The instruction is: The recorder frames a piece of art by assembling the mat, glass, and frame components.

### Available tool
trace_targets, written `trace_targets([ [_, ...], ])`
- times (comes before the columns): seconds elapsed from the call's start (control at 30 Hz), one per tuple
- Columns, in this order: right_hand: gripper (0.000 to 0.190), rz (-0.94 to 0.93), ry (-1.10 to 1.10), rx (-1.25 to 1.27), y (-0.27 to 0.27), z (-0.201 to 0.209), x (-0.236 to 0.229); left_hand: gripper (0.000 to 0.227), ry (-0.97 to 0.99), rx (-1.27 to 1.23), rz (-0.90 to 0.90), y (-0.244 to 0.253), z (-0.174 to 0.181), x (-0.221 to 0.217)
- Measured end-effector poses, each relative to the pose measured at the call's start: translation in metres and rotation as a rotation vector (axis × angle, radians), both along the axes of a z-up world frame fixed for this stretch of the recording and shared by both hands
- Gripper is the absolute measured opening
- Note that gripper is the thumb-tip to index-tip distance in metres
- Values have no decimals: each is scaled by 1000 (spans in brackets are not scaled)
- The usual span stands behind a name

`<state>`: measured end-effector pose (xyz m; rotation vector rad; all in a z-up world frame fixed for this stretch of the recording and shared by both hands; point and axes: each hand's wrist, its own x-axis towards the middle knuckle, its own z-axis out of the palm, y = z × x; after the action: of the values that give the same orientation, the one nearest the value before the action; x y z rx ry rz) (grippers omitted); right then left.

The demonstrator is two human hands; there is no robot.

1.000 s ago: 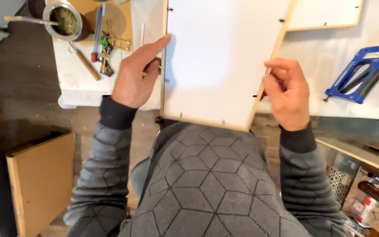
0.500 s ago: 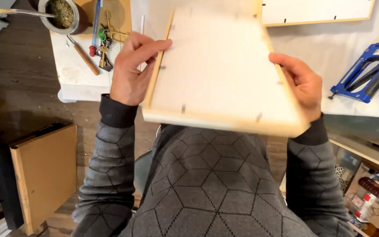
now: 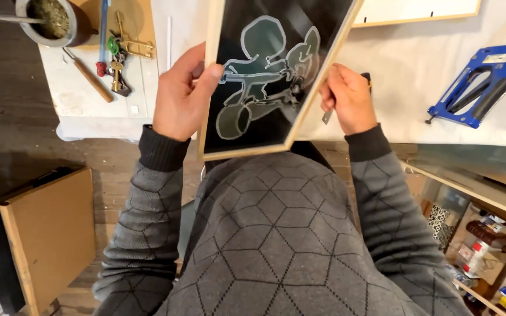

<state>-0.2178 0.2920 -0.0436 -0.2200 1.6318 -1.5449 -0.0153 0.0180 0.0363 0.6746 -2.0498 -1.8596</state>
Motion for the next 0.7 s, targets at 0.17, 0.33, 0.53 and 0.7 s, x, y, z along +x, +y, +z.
trace_targets([
  [0.17,26,154,443,337,0,-19,3,36,-171,-372,-58,6,50,-18],
  [0.33,39,192,904,786,25,-37,13,34,-189,-569,-66,3,43,-13],
  [0.53,48,70,863,783,31,-41,22,34,-266,-509,-5,3,28,-8],
  [0.7,44,65,757,801,33,-38,20,33,-278,-447,50,6,27,-7],
])
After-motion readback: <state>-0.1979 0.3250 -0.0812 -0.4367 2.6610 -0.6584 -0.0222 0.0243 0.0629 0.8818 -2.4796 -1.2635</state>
